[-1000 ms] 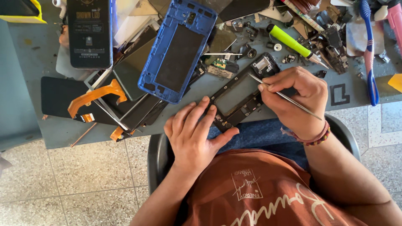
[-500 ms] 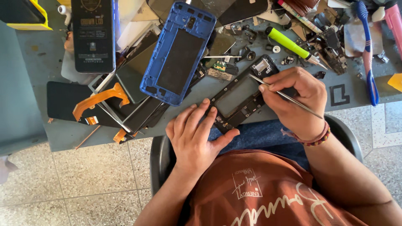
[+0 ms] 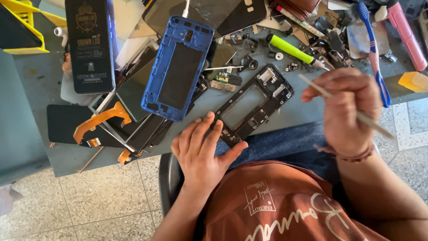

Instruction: The person disassembles a smartphone, removes the back cover and internal metal frame, then uses tweezers to clean small components inside the blue chassis. The person handles the phone parts and tools on a cluttered workbench.

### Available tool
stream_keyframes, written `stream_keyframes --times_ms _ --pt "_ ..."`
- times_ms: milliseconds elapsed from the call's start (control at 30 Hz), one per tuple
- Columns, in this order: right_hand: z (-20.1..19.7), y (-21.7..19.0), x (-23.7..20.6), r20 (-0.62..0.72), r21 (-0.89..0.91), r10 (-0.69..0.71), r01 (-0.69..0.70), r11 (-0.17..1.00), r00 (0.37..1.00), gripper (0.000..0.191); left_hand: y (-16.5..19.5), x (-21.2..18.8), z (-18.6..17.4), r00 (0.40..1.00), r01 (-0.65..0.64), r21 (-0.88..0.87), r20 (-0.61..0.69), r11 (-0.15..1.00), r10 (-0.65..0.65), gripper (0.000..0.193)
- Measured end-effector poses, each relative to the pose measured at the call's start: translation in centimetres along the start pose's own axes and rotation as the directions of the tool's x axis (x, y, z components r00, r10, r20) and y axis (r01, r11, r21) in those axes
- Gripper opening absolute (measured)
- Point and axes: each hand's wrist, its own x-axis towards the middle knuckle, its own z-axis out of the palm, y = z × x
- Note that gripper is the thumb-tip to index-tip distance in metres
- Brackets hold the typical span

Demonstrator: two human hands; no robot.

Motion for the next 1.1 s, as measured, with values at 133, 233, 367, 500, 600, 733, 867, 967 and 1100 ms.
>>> stream_keyframes --times_ms 133,233,367,500,600,733,867,967,1100 --pt "-4.9 0.0 0.7 0.136 -0.068 -0.170 0.181 0.981 0.976 0.049 -0.1 0.0 0.0 1.000 -0.009 0.008 -0.001 1.000 0.009 0.059" --pt "-9.2 0.0 0.3 0.011 -0.167 0.024 -0.021 0.986 1.000 0.047 -0.1 -0.1 0.0 1.000 -0.011 0.004 0.001 1.000 0.011 0.060" --pt "-13.1 -0.8 1.8 -0.175 -0.446 0.276 -0.326 0.833 0.945 0.049 -0.1 -0.1 0.0 1.000 -0.009 0.005 -0.003 1.000 0.009 0.061" --pt "-11.9 -1.6 3.2 -0.213 -0.725 0.295 -0.354 0.591 0.931 0.022 -0.2 -0.1 0.1 1.000 -0.014 0.016 -0.016 1.000 0.014 0.061" --pt "-10.5 -2.4 4.7 -0.291 -0.766 0.330 -0.425 0.482 0.898 0.029 -0.2 -0.2 0.1 1.000 -0.014 0.005 -0.024 1.000 0.014 0.061" --pt "-10.0 -2.3 6.5 -0.083 -0.869 0.284 -0.208 0.448 0.955 0.023 -0.3 -0.2 0.3 0.999 -0.023 0.019 -0.030 1.000 0.024 0.060" --pt "-10.0 -0.9 7.4 -0.022 -0.844 0.264 -0.160 0.511 0.964 0.020 -0.3 -0.2 0.4 0.999 -0.036 0.029 -0.031 0.999 0.036 0.060" --pt "-9.5 -0.5 7.2 -0.056 -0.743 0.248 -0.206 0.636 0.967 0.024 -0.2 -0.2 0.4 0.999 -0.037 0.031 -0.022 0.999 0.038 0.060" --pt "-8.0 -1.5 5.6 0.021 -0.560 0.335 -0.267 0.784 0.942 0.029 -0.2 -0.2 0.4 0.999 -0.040 0.029 -0.030 0.999 0.041 0.060"
